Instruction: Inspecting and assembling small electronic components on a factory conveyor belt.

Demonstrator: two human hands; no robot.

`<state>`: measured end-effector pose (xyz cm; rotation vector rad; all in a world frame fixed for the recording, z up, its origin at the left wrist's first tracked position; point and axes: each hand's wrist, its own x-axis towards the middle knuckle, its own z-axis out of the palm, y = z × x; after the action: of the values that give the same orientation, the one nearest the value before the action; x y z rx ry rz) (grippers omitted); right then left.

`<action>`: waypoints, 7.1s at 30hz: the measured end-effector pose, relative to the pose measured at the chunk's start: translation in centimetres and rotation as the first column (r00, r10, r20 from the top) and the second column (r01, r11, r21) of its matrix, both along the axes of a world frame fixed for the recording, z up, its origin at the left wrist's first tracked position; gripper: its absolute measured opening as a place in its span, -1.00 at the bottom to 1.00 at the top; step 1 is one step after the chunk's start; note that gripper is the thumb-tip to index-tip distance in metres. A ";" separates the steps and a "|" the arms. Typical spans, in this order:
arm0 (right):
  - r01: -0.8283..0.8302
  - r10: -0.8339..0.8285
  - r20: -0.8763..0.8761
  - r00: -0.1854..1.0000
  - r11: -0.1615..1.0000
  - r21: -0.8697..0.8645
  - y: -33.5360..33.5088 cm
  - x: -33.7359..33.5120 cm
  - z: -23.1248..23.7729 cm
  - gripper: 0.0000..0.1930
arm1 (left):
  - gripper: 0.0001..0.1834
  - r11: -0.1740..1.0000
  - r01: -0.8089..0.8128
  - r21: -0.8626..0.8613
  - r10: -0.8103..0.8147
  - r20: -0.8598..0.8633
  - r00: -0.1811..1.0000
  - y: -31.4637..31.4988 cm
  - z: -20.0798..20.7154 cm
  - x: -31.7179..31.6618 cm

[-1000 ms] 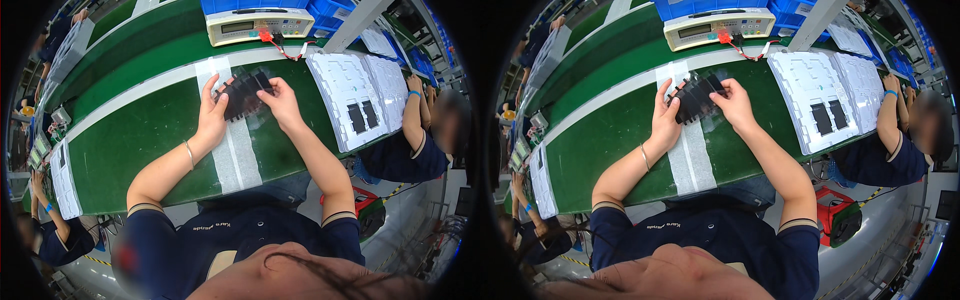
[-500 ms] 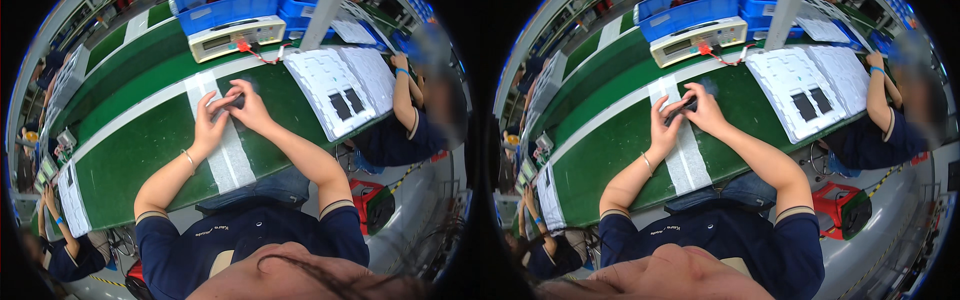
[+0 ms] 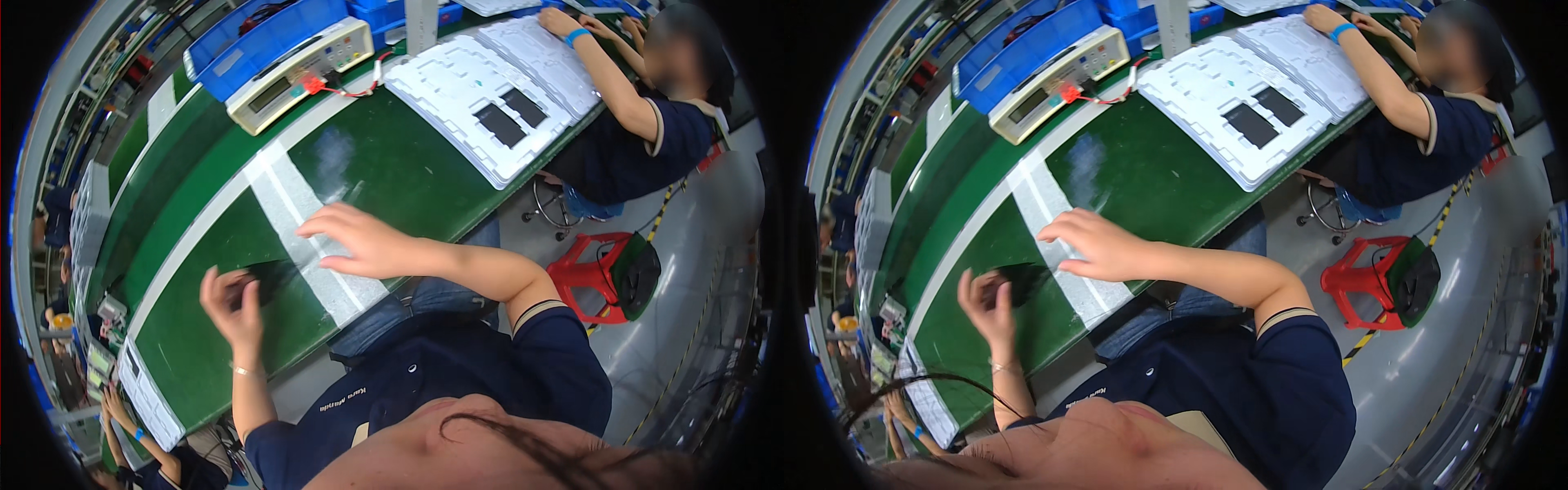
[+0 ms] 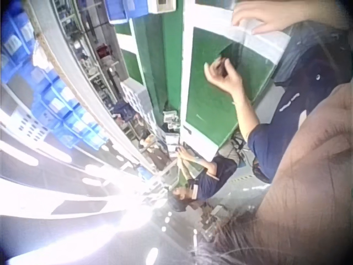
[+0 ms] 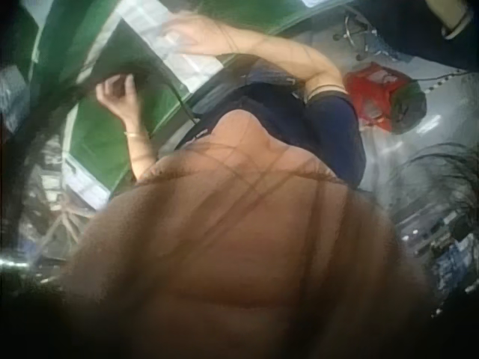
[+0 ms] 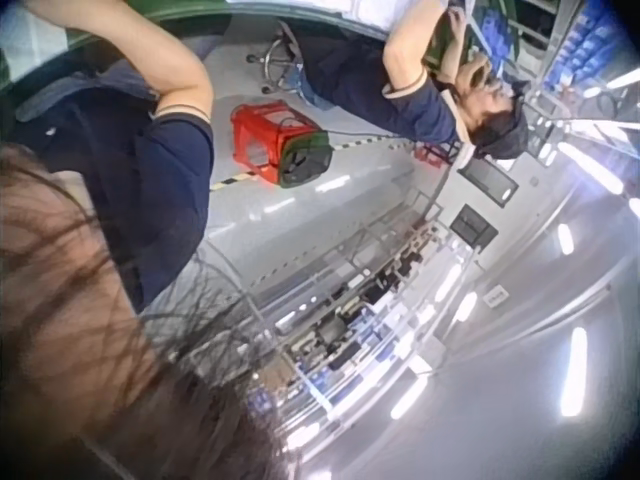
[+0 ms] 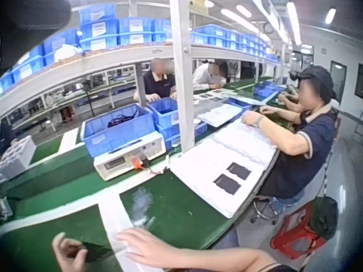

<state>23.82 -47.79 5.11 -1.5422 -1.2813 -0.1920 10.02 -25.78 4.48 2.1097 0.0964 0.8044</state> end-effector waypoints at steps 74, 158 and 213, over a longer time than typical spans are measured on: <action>0.799 -0.864 -0.112 0.492 0.499 -0.335 -21.5 5.2 -0.3 -0.63 | -0.56 0.889 0.457 -0.016 -0.453 -0.169 0.876 -12.9 1.1 19.0; -0.113 0.307 0.263 0.914 0.819 -0.563 4.0 2.3 -0.5 -0.66 | -0.46 0.918 0.177 0.355 0.118 -0.671 0.732 9.5 1.7 -1.2; -0.098 0.082 -0.073 0.994 0.963 -0.250 5.3 2.4 -1.0 -0.84 | -0.89 0.760 0.255 -0.598 -0.515 -0.316 0.797 -1.2 -0.8 4.1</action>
<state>26.18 -42.51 4.07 -1.6870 -1.3637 0.0813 14.14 -26.95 3.66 1.6499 0.1021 -0.0220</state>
